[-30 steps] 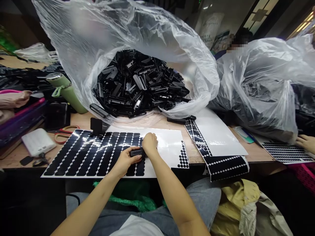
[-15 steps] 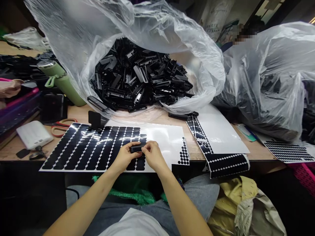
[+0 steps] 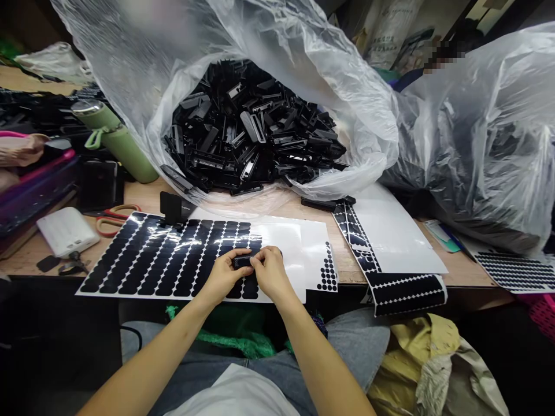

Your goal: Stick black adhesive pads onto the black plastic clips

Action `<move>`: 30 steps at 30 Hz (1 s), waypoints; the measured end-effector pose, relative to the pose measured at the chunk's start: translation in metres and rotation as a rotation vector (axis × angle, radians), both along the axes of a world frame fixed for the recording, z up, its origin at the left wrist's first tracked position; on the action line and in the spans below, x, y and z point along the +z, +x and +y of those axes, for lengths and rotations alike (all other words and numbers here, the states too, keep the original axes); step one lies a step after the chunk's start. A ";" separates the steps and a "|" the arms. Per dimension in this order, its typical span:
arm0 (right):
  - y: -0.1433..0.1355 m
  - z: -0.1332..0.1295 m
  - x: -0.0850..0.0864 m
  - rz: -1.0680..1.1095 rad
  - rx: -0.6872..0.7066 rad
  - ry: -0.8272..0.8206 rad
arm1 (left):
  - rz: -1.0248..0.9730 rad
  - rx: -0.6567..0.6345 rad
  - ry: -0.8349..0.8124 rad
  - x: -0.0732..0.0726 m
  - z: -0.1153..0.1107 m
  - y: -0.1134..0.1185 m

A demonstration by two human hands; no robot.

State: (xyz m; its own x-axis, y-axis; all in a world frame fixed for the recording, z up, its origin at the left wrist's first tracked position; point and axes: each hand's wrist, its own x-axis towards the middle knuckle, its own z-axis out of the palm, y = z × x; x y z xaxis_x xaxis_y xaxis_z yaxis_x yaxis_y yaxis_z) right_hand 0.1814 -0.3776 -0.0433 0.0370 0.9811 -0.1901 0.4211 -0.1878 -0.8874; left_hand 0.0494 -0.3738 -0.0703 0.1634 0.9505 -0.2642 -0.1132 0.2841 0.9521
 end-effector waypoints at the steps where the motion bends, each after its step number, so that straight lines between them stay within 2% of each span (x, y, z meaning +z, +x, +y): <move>1: -0.001 0.000 0.000 -0.010 -0.002 -0.002 | 0.002 0.001 0.003 0.000 0.000 0.000; 13: -0.007 -0.001 -0.002 -0.147 -0.013 0.108 | 0.041 -0.002 0.038 -0.002 -0.002 -0.001; 22: -0.014 -0.003 -0.012 -0.211 -0.052 0.224 | -0.028 0.017 -0.007 -0.002 0.002 0.000; 25: -0.013 -0.006 -0.010 -0.226 -0.154 0.276 | -0.057 0.013 -0.045 0.004 0.000 0.000; 27: -0.001 -0.014 -0.008 -0.211 -0.248 0.320 | -0.003 -0.029 -0.037 0.013 -0.009 -0.002; 29: 0.021 -0.028 -0.008 -0.192 -0.347 0.351 | 0.130 -0.153 0.047 0.023 -0.027 -0.005; 30: 0.037 -0.036 -0.009 -0.199 -0.412 0.360 | 0.214 -0.259 0.123 0.027 -0.039 -0.006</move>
State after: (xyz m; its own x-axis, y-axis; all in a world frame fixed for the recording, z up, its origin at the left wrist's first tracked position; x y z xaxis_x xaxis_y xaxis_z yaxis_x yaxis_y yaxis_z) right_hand 0.2181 -0.4140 -0.0527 0.4300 0.8798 0.2026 0.5428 -0.0726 -0.8367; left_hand 0.0430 -0.4125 -0.0429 0.3565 0.9116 -0.2045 0.1536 0.1587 0.9753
